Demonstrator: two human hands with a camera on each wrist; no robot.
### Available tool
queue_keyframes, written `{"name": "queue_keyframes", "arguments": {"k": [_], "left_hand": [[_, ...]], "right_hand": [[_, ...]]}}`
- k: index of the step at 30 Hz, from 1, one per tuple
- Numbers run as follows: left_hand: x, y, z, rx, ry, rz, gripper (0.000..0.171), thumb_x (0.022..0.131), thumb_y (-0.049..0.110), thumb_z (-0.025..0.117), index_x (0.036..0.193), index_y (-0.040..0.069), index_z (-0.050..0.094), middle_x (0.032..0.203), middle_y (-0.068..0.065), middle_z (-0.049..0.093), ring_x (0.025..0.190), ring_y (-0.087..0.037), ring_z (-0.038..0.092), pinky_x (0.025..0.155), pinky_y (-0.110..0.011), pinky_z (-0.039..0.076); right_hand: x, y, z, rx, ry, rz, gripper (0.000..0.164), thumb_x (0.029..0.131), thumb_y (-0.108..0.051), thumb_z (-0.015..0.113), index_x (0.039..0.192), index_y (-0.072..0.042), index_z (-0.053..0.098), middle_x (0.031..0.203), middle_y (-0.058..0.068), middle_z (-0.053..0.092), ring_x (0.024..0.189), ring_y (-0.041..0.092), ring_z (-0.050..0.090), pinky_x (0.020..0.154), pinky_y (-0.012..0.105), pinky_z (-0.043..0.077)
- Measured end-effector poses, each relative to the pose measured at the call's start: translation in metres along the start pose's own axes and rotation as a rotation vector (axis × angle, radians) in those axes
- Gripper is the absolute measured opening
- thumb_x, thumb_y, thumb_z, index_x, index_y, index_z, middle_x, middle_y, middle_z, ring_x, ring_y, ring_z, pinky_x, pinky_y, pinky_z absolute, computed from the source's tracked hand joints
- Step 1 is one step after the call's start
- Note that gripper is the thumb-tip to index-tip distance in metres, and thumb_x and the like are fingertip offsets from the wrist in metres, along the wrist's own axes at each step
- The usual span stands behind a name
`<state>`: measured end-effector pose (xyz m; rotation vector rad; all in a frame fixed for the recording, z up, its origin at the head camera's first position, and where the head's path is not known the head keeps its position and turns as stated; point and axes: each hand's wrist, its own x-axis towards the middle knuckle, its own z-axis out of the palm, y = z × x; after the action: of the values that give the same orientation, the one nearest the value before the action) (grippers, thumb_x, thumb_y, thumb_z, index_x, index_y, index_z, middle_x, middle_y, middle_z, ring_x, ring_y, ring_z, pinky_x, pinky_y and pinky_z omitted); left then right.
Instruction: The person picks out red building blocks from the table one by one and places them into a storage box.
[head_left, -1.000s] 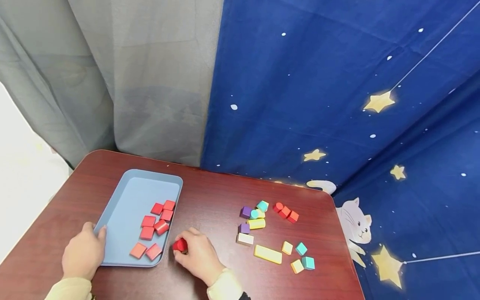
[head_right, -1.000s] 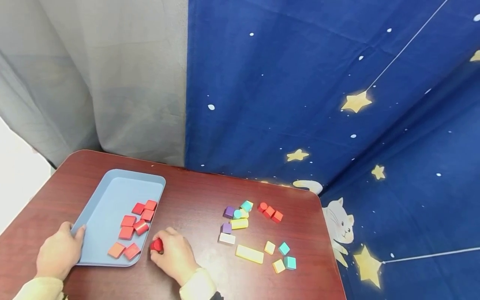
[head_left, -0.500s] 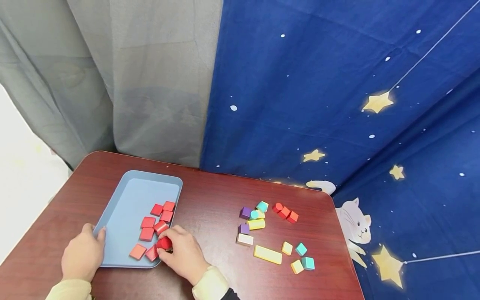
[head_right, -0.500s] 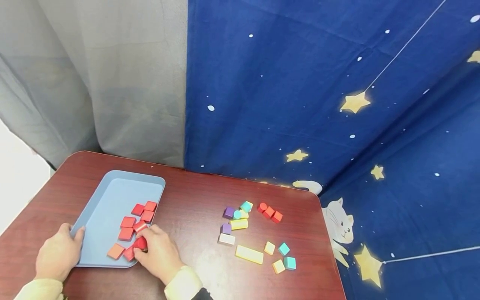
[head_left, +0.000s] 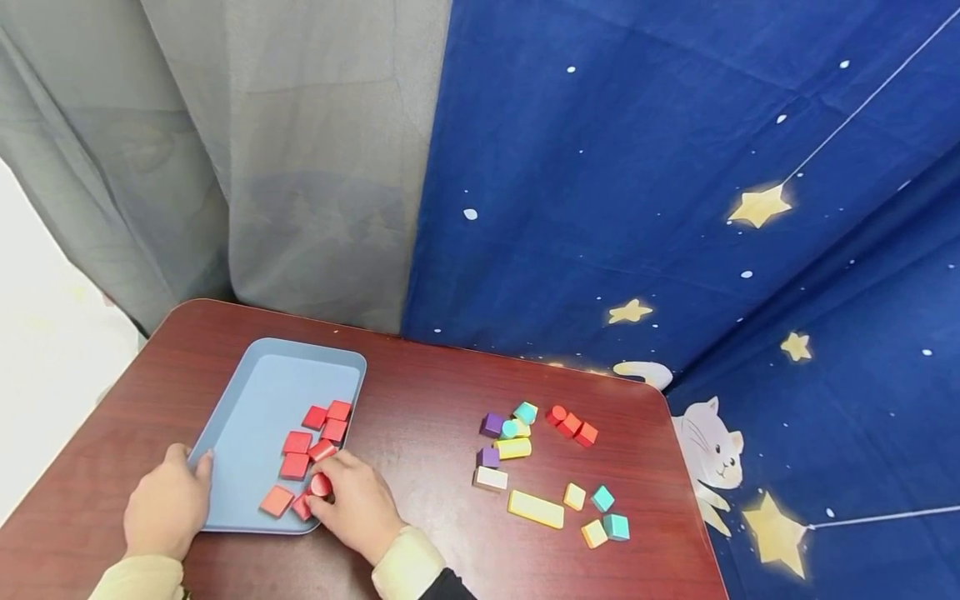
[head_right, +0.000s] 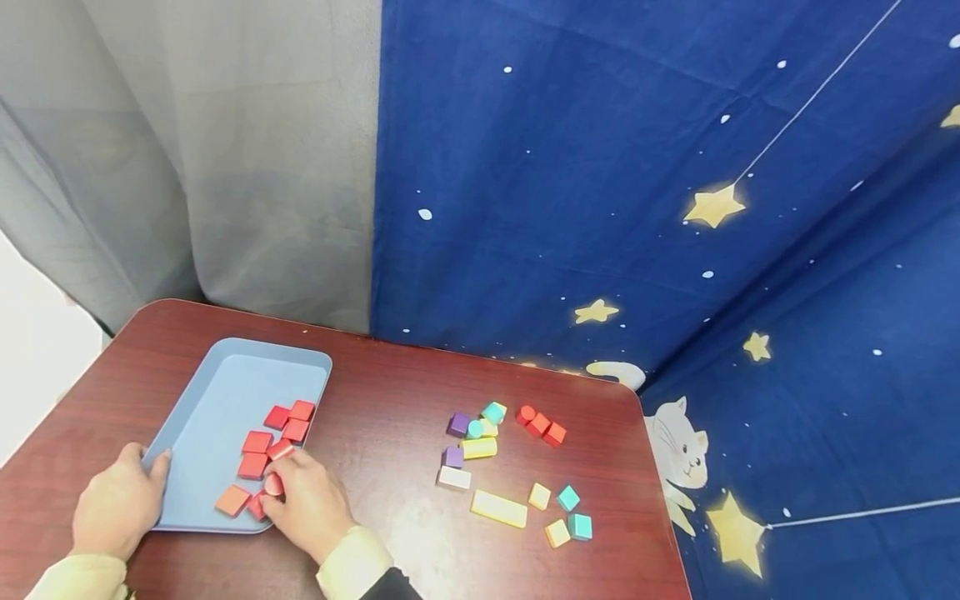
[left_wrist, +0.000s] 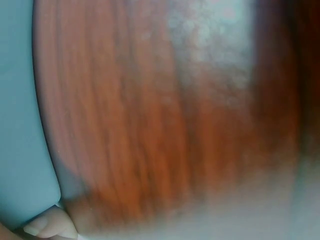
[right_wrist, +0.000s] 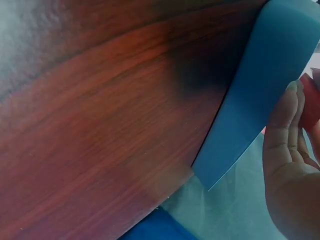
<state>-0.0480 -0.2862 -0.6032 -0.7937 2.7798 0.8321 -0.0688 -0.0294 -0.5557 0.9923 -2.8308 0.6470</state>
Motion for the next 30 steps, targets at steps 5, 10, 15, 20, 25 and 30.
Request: {"name": "queue_keyframes", "arguments": {"k": [5,10,15,20,25,30], "left_hand": [[-0.001,0.001,0.001,0.0,0.001,0.007,0.06,0.101,0.041,0.039,0.127,-0.013,0.039,0.111,-0.04,0.053,0.088,-0.056,0.057,0.061,-0.052,0.043],[-0.001,0.002,0.001,0.005,0.002,0.003,0.06,0.101,0.04,0.039,0.127,-0.013,0.038,0.111,-0.041,0.053,0.089,-0.056,0.057,0.062,-0.053,0.044],[-0.001,0.003,-0.001,0.008,-0.007,-0.007,0.06,0.101,0.041,0.038,0.129,-0.013,0.037,0.113,-0.041,0.052,0.09,-0.057,0.057,0.063,-0.053,0.044],[-0.001,0.002,-0.001,0.01,-0.013,-0.006,0.061,0.101,0.041,0.038,0.129,-0.013,0.036,0.112,-0.041,0.052,0.09,-0.057,0.057,0.063,-0.053,0.044],[-0.002,0.002,-0.002,0.005,-0.01,-0.005,0.061,0.101,0.041,0.038,0.128,-0.013,0.037,0.111,-0.04,0.053,0.089,-0.056,0.057,0.062,-0.053,0.044],[-0.003,0.002,-0.002,-0.006,-0.006,-0.001,0.06,0.101,0.041,0.038,0.127,-0.013,0.038,0.11,-0.04,0.053,0.088,-0.057,0.057,0.061,-0.053,0.043]], "right_hand": [[0.004,0.0,0.003,-0.095,-0.016,-0.009,0.023,0.08,-0.035,0.075,0.099,-0.027,0.066,0.096,-0.02,0.057,0.072,-0.009,0.047,0.061,0.007,0.032],[0.009,0.001,0.005,-0.15,-0.013,-0.016,0.023,0.081,-0.035,0.073,0.1,-0.026,0.064,0.094,-0.018,0.057,0.068,-0.006,0.046,0.057,0.01,0.033],[0.012,0.003,0.007,-0.169,-0.035,0.009,0.023,0.083,-0.039,0.072,0.101,-0.027,0.064,0.091,-0.02,0.057,0.067,-0.006,0.049,0.054,0.012,0.033],[0.013,0.004,0.01,-0.169,-0.031,0.015,0.023,0.084,-0.04,0.071,0.102,-0.028,0.063,0.092,-0.021,0.058,0.069,-0.006,0.054,0.056,0.012,0.037],[0.012,0.003,0.012,-0.21,-0.022,-0.003,0.021,0.083,-0.037,0.072,0.099,-0.028,0.063,0.085,-0.021,0.057,0.064,-0.006,0.051,0.055,0.013,0.035],[0.011,0.001,0.015,-0.27,-0.043,-0.005,0.021,0.082,-0.037,0.072,0.099,-0.029,0.064,0.083,-0.02,0.057,0.067,-0.006,0.055,0.057,0.014,0.037]]}}
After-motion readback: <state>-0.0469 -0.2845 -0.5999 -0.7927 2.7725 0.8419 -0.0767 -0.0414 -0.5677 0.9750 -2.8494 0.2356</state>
